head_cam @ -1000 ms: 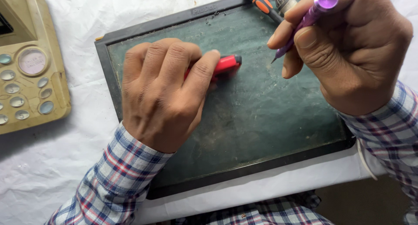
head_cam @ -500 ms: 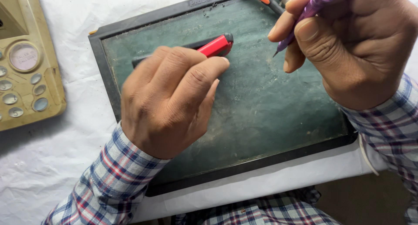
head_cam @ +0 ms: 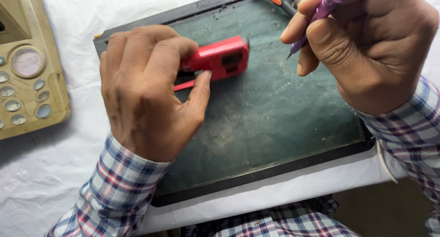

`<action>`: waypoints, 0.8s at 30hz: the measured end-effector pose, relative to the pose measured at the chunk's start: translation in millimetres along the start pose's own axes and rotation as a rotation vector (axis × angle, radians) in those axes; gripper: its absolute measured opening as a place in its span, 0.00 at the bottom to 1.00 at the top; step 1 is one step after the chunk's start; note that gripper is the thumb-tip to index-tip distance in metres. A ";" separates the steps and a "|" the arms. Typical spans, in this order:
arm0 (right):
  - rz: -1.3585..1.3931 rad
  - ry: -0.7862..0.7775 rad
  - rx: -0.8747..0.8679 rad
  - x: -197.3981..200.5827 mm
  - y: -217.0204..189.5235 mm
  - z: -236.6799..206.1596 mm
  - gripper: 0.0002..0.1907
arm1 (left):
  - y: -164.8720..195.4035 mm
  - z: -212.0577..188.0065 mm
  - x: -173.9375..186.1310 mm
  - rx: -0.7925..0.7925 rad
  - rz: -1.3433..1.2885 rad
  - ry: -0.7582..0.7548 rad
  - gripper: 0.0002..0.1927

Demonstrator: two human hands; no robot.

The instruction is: The person cleans the back of a red mobile phone with a toothbrush, then uses a screwdriver and a prying tool to remove screws and pry open the casing. The person separates the back cover from the main body, exposing the internal components.

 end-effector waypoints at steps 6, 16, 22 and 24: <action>-0.019 -0.026 0.041 -3.1 -2.7 -0.3 0.10 | 28.9 2.4 4.4 -0.191 -0.008 -0.040 0.14; -0.008 -0.021 0.019 -2.9 0.9 0.5 0.09 | 34.7 -5.4 -21.6 -0.233 -0.057 -0.260 0.28; 0.000 -0.009 0.004 -3.9 -1.9 -0.8 0.09 | 33.2 -5.9 -31.1 -0.220 0.030 -0.255 0.36; 0.007 -0.008 0.003 -3.9 -1.9 -1.4 0.09 | 28.0 -6.9 -36.8 -0.181 0.029 -0.304 0.38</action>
Point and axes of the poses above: each hand's wrist, its own z-axis towards the middle knuckle, its own x-axis out of the back of the hand, y = z × x, the point moved 10 cm from there along z, towards the middle knuckle, and after that the axes turned 1 degree about -z, right-handed, at the moved point
